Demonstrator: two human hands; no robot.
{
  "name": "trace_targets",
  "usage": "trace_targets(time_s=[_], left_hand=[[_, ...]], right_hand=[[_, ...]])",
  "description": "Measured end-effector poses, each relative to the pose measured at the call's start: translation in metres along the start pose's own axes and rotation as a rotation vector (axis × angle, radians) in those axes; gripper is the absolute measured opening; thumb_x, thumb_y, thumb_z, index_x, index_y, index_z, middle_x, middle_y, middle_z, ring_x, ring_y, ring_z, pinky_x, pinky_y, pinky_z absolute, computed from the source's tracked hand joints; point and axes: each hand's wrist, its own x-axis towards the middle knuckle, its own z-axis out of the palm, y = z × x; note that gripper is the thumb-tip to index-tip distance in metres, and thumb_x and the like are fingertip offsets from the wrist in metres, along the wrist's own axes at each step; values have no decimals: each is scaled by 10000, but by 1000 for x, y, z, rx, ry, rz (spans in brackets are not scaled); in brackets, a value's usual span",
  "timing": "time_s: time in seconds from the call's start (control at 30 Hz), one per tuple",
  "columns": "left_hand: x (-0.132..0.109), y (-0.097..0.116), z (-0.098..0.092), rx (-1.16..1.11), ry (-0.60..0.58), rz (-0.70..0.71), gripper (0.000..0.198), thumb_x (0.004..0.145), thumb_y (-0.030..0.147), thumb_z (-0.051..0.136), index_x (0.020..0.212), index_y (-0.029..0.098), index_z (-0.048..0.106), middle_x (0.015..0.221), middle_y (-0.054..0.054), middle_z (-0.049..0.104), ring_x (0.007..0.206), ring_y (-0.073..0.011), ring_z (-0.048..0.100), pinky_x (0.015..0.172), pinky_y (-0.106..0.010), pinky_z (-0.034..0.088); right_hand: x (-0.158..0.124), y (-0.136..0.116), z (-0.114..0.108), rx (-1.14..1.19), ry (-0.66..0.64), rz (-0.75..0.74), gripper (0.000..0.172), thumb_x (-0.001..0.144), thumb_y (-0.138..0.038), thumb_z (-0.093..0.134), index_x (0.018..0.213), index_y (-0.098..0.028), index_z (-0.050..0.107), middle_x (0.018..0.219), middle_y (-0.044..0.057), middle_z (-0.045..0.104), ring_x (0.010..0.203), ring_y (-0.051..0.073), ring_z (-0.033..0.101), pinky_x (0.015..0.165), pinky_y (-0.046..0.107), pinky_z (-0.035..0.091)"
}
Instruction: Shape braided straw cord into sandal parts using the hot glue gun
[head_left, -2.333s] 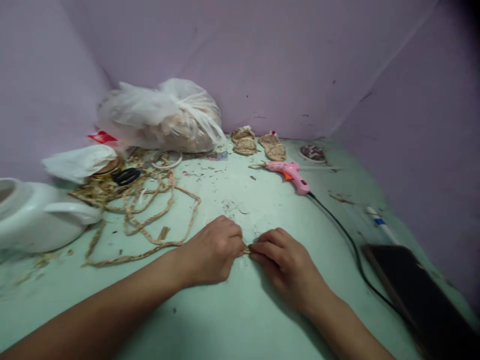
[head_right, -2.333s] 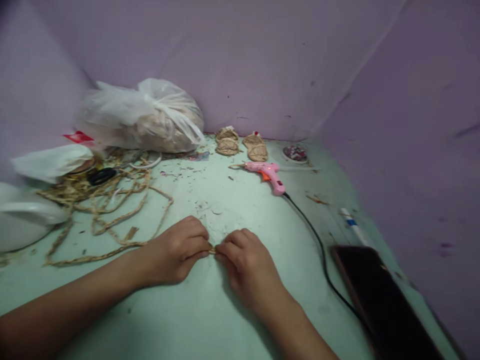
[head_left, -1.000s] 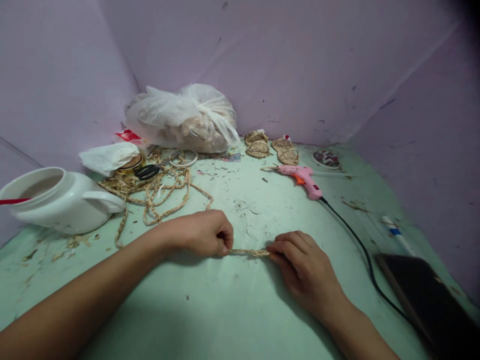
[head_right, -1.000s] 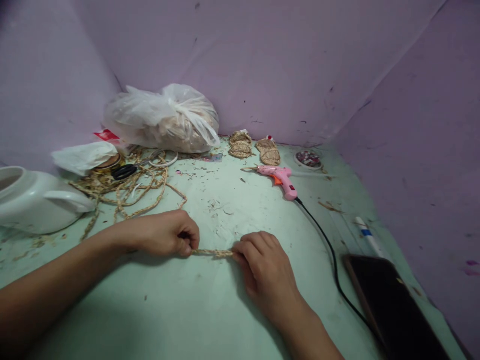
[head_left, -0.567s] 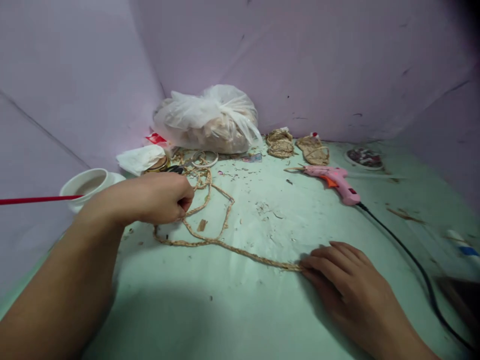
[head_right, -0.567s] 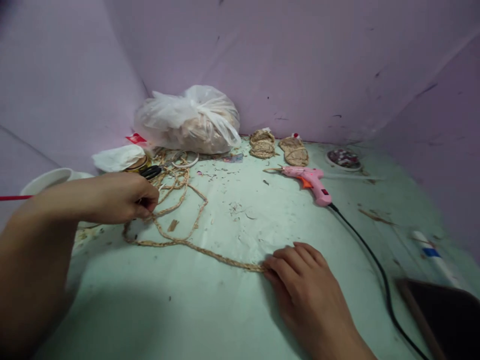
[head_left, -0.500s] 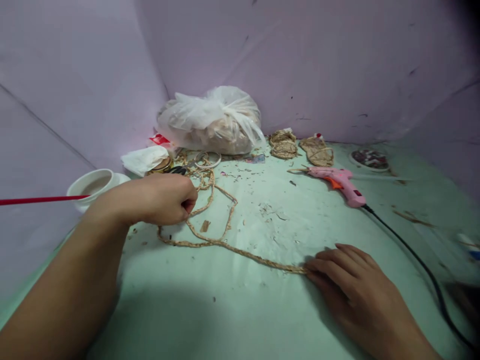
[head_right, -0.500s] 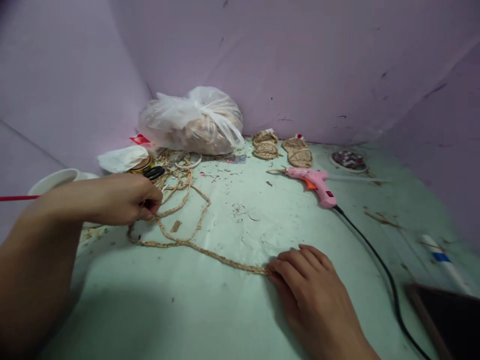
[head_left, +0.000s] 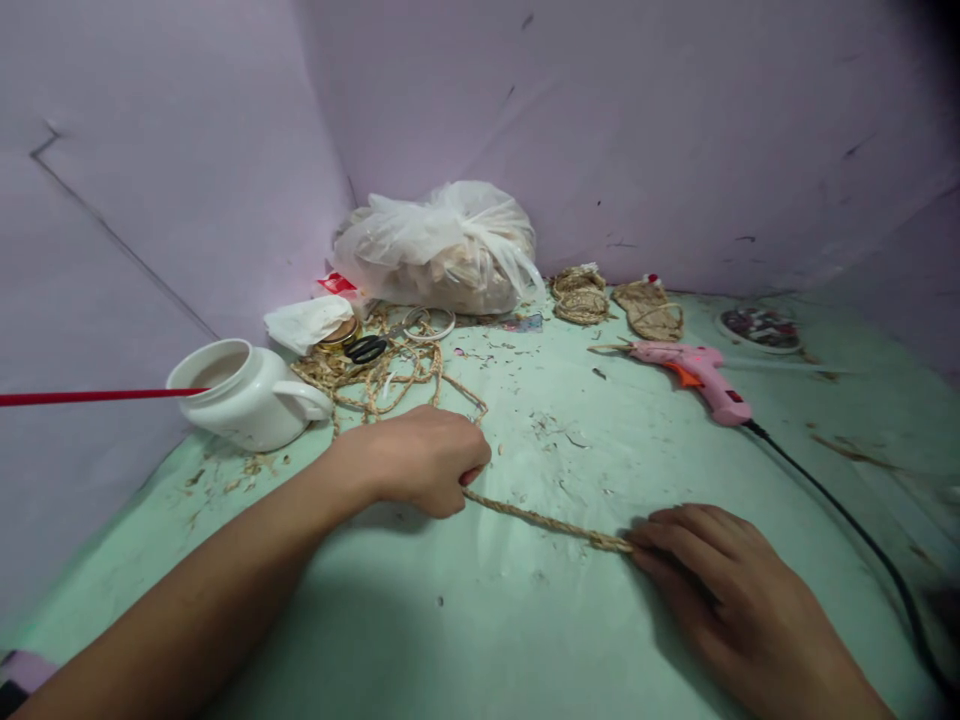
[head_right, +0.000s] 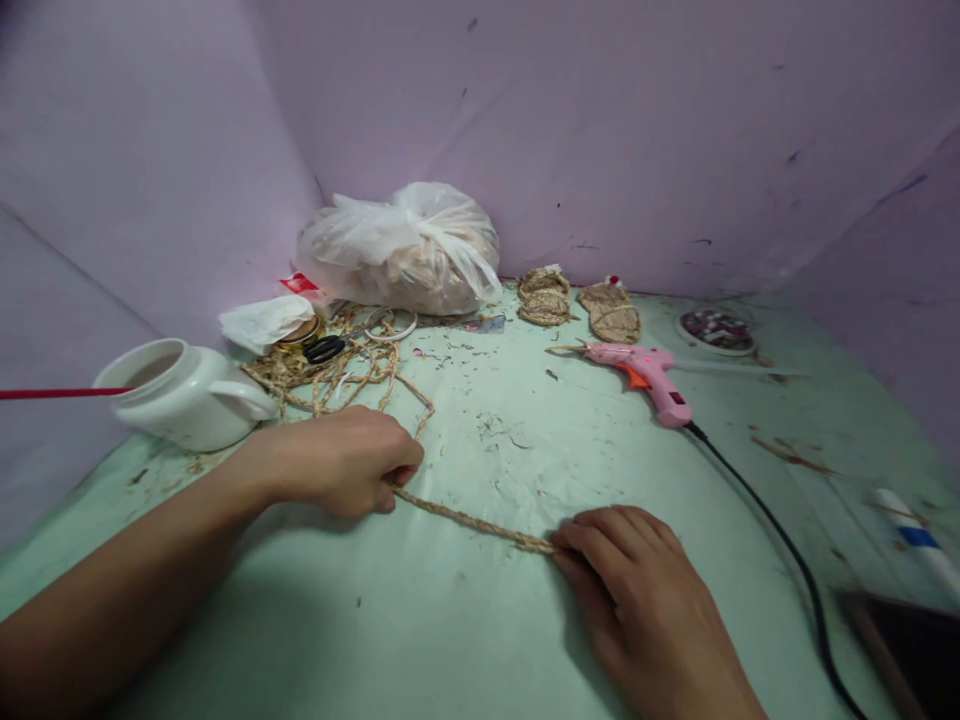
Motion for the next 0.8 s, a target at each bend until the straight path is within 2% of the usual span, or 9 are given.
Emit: trace_targets(time_s=[0.1,0.2,0.27,0.33,0.4,0.47,0.7,0.8], left_hand=[[7,3,6,13,35,71,70,594,131,504,544,178,517,499,9,456,461,-106,328,470,-258,226],[10,-2,5,-67,88,75,94,620,125,464,544,175,488,515,13,454,485,-111,344,481,-255,233],[11,-11,1,-272,21,95,85,637,132,456,565,172,475,540,19,450,517,-111,372,493,-242,259],[12,-23,-2,-564,-136,159,89,670,160,462,582,168,452,544,28,417,525,-102,369,498,-229,280],[14,-33,-3,-818,-268,205,150,722,225,476,593,168,426,529,38,359,498,-89,321,484,-228,264],[14,-41,-1,-974,-326,220,208,760,286,488,603,170,417,525,45,319,483,-83,276,473,-235,228],[16,-48,9,-1136,-373,214,221,792,315,508,640,169,440,537,49,286,479,-81,229,468,-248,166],[17,-50,11,-1138,-353,205,226,784,310,521,632,164,439,530,52,291,473,-78,233,466,-243,171]], right_hand=[[-1,0,-1,13,16,56,124,824,-272,507,902,-218,587,827,59,615,777,215,574,672,366,460],[0,-1,-1,41,31,118,121,833,-259,494,909,-219,578,841,59,615,794,213,579,680,357,466],[1,-2,-1,74,31,147,114,840,-248,480,898,-221,574,832,55,617,788,207,582,676,345,467],[4,-4,-2,134,15,166,118,852,-240,457,867,-222,572,799,46,617,761,196,583,664,334,464],[6,-7,-4,216,-11,185,147,863,-239,430,818,-218,568,750,38,611,716,184,578,644,323,461],[8,-9,-6,294,-26,216,176,868,-247,414,778,-212,562,711,33,604,675,173,571,616,309,459],[11,-12,-9,415,-27,310,228,864,-294,406,731,-201,566,687,26,597,642,166,565,574,280,452],[11,-11,-8,460,12,425,219,843,-336,449,728,-202,579,652,13,581,607,157,544,542,258,435]])
